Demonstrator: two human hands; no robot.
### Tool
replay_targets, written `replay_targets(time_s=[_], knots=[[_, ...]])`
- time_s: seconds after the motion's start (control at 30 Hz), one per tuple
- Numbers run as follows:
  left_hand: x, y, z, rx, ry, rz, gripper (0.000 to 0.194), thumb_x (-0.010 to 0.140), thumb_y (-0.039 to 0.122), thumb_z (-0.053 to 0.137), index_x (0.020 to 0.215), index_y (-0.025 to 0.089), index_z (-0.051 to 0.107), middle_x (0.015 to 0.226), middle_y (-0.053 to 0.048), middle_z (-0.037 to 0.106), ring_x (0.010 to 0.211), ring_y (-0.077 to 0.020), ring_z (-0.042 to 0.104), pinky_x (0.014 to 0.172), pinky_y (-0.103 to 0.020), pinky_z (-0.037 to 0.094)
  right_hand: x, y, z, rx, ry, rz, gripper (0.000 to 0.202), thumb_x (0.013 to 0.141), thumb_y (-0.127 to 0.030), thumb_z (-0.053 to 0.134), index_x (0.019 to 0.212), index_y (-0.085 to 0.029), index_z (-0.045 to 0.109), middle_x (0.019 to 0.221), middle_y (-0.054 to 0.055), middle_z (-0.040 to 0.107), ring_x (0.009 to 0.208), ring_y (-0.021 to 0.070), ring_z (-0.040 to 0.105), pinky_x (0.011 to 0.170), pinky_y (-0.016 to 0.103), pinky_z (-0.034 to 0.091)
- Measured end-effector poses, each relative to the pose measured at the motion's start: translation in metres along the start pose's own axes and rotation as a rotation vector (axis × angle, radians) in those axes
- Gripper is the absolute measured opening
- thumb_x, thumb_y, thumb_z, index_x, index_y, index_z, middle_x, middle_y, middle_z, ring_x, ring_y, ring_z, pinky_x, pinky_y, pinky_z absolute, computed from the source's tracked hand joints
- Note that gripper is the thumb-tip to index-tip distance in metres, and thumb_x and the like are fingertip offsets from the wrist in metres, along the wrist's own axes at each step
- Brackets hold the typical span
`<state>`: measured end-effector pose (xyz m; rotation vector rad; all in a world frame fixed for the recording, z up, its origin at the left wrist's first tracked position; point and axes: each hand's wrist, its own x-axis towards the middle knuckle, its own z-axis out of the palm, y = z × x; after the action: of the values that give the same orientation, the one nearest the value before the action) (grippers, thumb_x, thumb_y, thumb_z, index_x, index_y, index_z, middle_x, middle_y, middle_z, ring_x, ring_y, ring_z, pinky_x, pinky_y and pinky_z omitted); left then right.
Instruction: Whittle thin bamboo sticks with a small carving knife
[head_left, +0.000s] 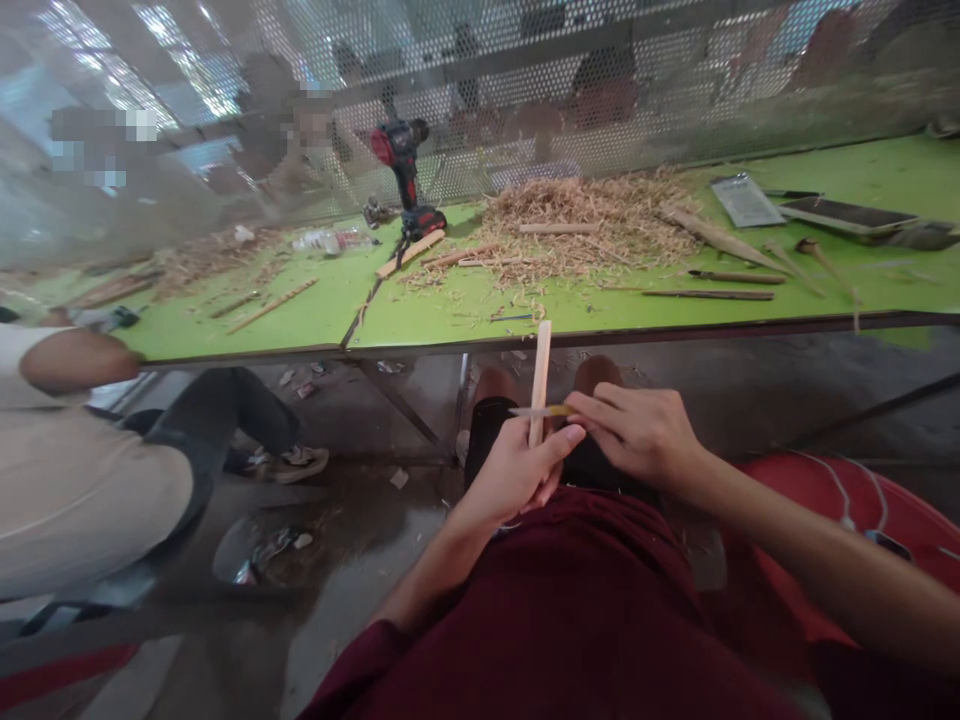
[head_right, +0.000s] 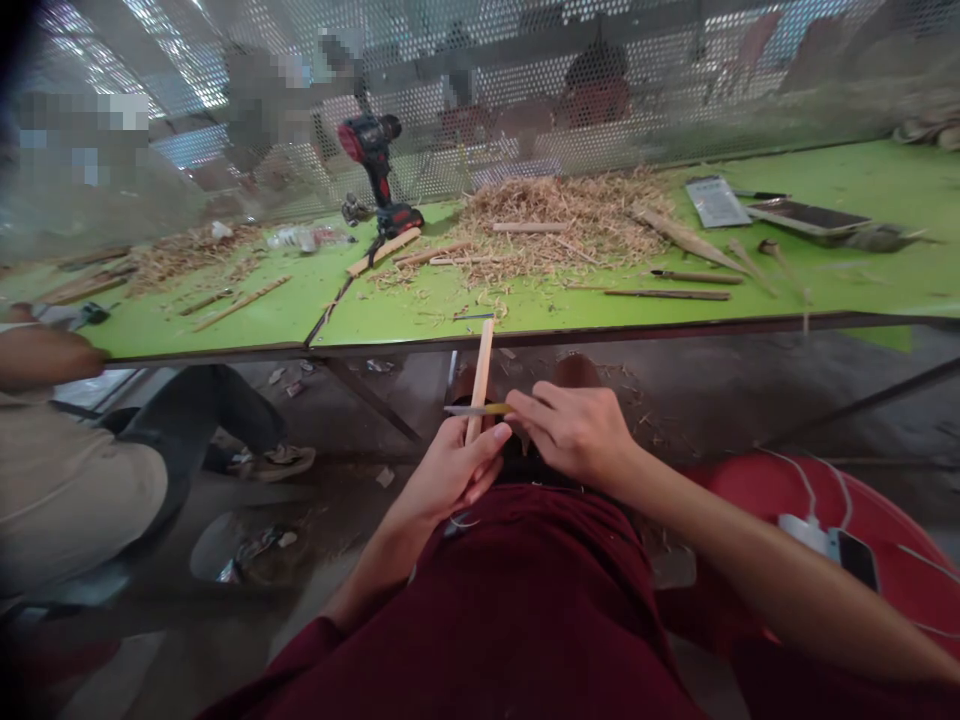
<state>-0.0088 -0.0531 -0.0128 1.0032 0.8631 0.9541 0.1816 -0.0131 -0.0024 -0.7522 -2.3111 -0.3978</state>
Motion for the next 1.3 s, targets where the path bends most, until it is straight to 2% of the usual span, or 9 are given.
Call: replay_targets(time_s=[0.1, 0.2, 0.3, 0.37, 0.47, 0.6, 0.7, 0.97, 1.3], knots=[[-0.002, 0.002, 0.002, -0.001, 0.001, -0.039, 0.049, 0.085, 0.055, 0.075, 0.072, 0.023, 0.040, 0.041, 0.012, 0.039, 0.027, -0.0043, 0.030, 0.029, -0.018, 0.011, 0.003, 0.022, 0.006, -0.030, -0.025, 0.067, 0.028, 0.106, -0.032, 0.055, 0.112, -0.020, 0.080, 0.079, 0.002, 0.074, 0.061, 0.0110, 0.059, 0.054, 0.028, 0.031], [-0.005, -0.002, 0.002, 0.009, -0.046, -0.065, 0.050, 0.086, 0.056, 0.073, 0.070, 0.023, 0.039, 0.041, 0.012, 0.040, 0.027, -0.0039, 0.030, 0.030, -0.018, 0.012, 0.012, 0.064, 0.009, -0.049, -0.057, 0.203, 0.027, 0.103, -0.030, 0.057, 0.111, -0.019, 0.081, 0.088, 0.007, 0.078, 0.070, 0.0153, 0.065, 0.057, 0.028, 0.033], [-0.007, -0.008, 0.002, -0.018, -0.121, -0.086, 0.050, 0.086, 0.056, 0.073, 0.069, 0.023, 0.039, 0.042, 0.011, 0.041, 0.028, -0.0037, 0.030, 0.031, -0.018, 0.012, 0.024, 0.106, 0.006, -0.004, 0.030, 0.485, 0.027, 0.100, -0.030, 0.063, 0.107, -0.013, 0.082, 0.101, 0.016, 0.079, 0.087, 0.0225, 0.071, 0.069, 0.031, 0.045], [-0.005, -0.009, 0.003, -0.048, -0.105, -0.088, 0.052, 0.085, 0.057, 0.074, 0.069, 0.023, 0.039, 0.043, 0.011, 0.041, 0.029, -0.0037, 0.030, 0.030, -0.018, 0.012, 0.027, 0.113, 0.003, 0.169, 0.076, 0.570, 0.027, 0.100, -0.031, 0.063, 0.108, -0.011, 0.081, 0.108, 0.017, 0.079, 0.097, 0.0260, 0.073, 0.082, 0.037, 0.054], [0.000, -0.004, 0.004, -0.044, -0.026, -0.091, 0.055, 0.082, 0.061, 0.075, 0.067, 0.023, 0.038, 0.042, 0.011, 0.039, 0.028, -0.0036, 0.030, 0.029, -0.018, 0.012, 0.021, 0.083, 0.000, 0.400, 0.027, 0.519, 0.024, 0.100, -0.030, 0.061, 0.105, -0.015, 0.080, 0.109, 0.013, 0.079, 0.101, 0.0260, 0.075, 0.090, 0.040, 0.058], [0.006, 0.003, 0.000, 0.031, -0.001, -0.118, 0.057, 0.078, 0.066, 0.077, 0.063, 0.022, 0.042, 0.041, 0.009, 0.041, 0.028, -0.0037, 0.032, 0.029, -0.018, 0.013, -0.002, 0.019, 0.003, 0.442, -0.120, 0.331, 0.024, 0.102, -0.028, 0.058, 0.109, -0.020, 0.079, 0.098, 0.009, 0.080, 0.085, 0.0211, 0.075, 0.075, 0.033, 0.059], [0.008, 0.001, -0.002, 0.053, 0.010, -0.113, 0.058, 0.078, 0.067, 0.076, 0.063, 0.022, 0.043, 0.041, 0.009, 0.040, 0.029, -0.0039, 0.033, 0.029, -0.019, 0.014, -0.013, -0.006, 0.003, 0.458, -0.173, 0.258, 0.026, 0.104, -0.025, 0.053, 0.109, -0.021, 0.079, 0.087, 0.005, 0.076, 0.073, 0.0163, 0.070, 0.066, 0.026, 0.053], [0.012, -0.008, -0.001, 0.027, 0.007, -0.028, 0.055, 0.084, 0.061, 0.074, 0.066, 0.022, 0.040, 0.041, 0.012, 0.034, 0.028, -0.0031, 0.029, 0.030, -0.019, 0.015, -0.016, -0.004, 0.006, 0.158, -0.058, 0.079, 0.028, 0.102, -0.018, 0.051, 0.105, -0.016, 0.078, 0.069, 0.001, 0.064, 0.056, 0.0119, 0.055, 0.051, 0.028, 0.032], [0.007, 0.005, 0.002, 0.026, 0.042, -0.064, 0.056, 0.082, 0.062, 0.075, 0.061, 0.022, 0.042, 0.040, 0.011, 0.032, 0.027, -0.0025, 0.027, 0.030, -0.019, 0.010, -0.010, 0.015, 0.010, 0.025, -0.117, 0.069, 0.029, 0.105, -0.025, 0.050, 0.109, -0.025, 0.079, 0.073, 0.002, 0.069, 0.060, 0.0128, 0.058, 0.053, 0.029, 0.031]])
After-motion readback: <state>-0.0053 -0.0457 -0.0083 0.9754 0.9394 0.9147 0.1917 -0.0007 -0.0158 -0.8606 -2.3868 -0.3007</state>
